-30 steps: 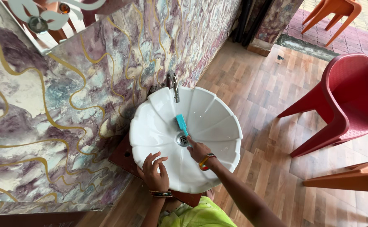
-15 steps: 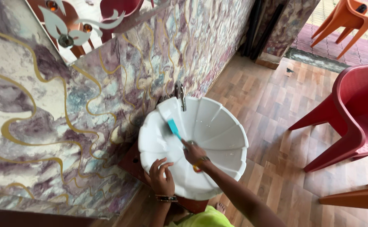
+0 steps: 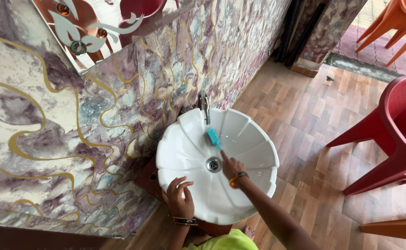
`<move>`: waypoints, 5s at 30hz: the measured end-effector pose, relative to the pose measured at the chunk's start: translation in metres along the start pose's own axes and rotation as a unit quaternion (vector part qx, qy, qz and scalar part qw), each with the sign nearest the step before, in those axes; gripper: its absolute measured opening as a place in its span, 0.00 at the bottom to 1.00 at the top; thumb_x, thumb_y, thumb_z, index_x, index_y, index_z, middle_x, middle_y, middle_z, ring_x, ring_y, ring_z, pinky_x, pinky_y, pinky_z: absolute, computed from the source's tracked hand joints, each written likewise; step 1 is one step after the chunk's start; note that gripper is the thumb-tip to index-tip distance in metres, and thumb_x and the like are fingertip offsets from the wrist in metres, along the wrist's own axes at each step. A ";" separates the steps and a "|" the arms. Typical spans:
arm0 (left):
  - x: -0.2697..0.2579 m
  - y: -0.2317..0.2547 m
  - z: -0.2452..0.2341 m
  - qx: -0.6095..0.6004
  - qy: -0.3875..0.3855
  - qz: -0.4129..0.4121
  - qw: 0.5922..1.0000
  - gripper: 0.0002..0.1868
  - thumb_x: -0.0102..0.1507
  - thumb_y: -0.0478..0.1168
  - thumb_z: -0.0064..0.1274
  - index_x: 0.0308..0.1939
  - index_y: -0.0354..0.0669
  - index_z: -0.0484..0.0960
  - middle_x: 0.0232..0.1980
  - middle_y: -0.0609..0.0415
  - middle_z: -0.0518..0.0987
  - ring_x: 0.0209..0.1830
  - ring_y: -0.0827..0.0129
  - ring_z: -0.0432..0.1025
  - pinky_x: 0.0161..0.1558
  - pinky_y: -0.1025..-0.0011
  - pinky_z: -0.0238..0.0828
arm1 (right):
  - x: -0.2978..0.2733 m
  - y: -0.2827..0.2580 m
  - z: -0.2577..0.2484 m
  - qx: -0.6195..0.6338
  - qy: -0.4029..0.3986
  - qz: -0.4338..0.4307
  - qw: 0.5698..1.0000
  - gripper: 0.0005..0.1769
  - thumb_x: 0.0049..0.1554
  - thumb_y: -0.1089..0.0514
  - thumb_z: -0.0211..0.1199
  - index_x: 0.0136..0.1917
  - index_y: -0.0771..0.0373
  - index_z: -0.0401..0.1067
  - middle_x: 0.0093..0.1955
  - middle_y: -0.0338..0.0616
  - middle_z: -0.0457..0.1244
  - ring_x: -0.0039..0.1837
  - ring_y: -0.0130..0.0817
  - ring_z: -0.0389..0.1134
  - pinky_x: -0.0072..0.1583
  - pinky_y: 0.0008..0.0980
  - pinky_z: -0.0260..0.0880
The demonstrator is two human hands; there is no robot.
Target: The person scrubs the interior of a white pedestal sink using a blue scrub brush. They repeatedly scrub the basin and rinse the brush under running water from the faucet.
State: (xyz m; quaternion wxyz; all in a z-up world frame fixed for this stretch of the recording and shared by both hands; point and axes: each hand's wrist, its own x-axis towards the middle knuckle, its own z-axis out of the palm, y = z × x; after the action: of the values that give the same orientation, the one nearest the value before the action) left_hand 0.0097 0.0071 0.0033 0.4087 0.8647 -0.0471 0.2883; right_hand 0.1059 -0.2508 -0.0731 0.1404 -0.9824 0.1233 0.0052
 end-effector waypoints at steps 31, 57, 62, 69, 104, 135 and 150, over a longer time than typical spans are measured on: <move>-0.004 0.003 0.003 -0.034 0.020 -0.062 0.997 0.10 0.63 0.29 0.50 0.38 0.47 0.85 0.52 0.57 0.81 0.61 0.57 0.72 0.63 0.55 0.66 | 0.079 -0.005 -0.032 -0.134 0.031 -0.211 0.968 0.39 0.62 0.64 0.46 0.79 0.24 0.55 0.56 0.43 0.65 0.52 0.45 0.72 0.49 0.45 0.76; -0.021 0.001 0.018 -0.044 0.105 -0.188 0.976 0.11 0.69 0.28 0.46 0.48 0.42 0.83 0.63 0.50 0.74 0.64 0.60 0.70 0.54 0.67 0.76 | 0.126 0.016 -0.021 -0.055 0.116 -0.314 0.941 0.34 0.63 0.62 0.50 0.74 0.26 0.64 0.52 0.43 0.66 0.45 0.43 0.72 0.44 0.41 0.75; -0.033 -0.021 0.027 -0.034 0.160 -0.188 0.968 0.19 0.77 0.45 0.37 0.66 0.40 0.74 0.74 0.47 0.68 0.75 0.56 0.62 0.71 0.59 0.62 | 0.017 -0.012 -0.009 -0.037 -0.112 -0.419 0.900 0.35 0.59 0.60 0.54 0.75 0.30 0.61 0.58 0.46 0.65 0.44 0.42 0.72 0.37 0.39 0.75; -0.059 -0.057 0.052 -0.428 0.186 -0.310 0.829 0.50 0.67 0.75 0.21 0.80 0.42 0.53 0.81 0.49 0.58 0.80 0.60 0.53 0.77 0.62 0.47 | -0.028 -0.112 -0.044 0.198 -0.131 -0.553 0.799 0.29 0.61 0.49 0.64 0.74 0.32 0.65 0.52 0.38 0.70 0.41 0.34 0.72 0.42 0.35 0.75; -0.111 0.117 0.120 -0.185 0.418 -0.304 0.836 0.44 0.72 0.68 0.15 0.81 0.40 0.48 0.85 0.42 0.49 0.84 0.53 0.49 0.79 0.59 0.46 | 0.124 0.011 -0.049 -0.104 -0.026 -0.557 0.824 0.32 0.63 0.56 0.55 0.75 0.25 0.63 0.53 0.43 0.67 0.48 0.39 0.74 0.46 0.40 0.77; -0.124 0.122 0.119 0.062 0.309 -0.311 0.897 0.34 0.77 0.56 0.27 0.81 0.38 0.53 0.83 0.29 0.49 0.83 0.36 0.46 0.77 0.46 0.48 | 0.004 0.031 -0.093 -0.060 -0.369 -0.583 0.722 0.21 0.61 0.41 0.59 0.68 0.24 0.70 0.55 0.36 0.71 0.53 0.36 0.74 0.55 0.41 0.73; -0.126 0.117 0.119 0.095 0.310 -0.291 0.900 0.25 0.73 0.35 0.41 0.76 0.50 0.65 0.82 0.32 0.48 0.80 0.40 0.56 0.60 0.57 0.75 | 0.065 0.048 -0.089 -0.181 -0.299 -0.496 0.795 0.21 0.56 0.38 0.65 0.63 0.23 0.74 0.55 0.30 0.72 0.57 0.34 0.72 0.60 0.38 0.70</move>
State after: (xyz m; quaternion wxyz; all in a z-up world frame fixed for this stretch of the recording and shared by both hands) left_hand -0.0768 -0.1773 -0.0446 0.3839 0.7417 0.3634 0.4128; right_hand 0.1548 -0.3358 -0.0036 -0.0270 -0.8659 -0.4325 0.2501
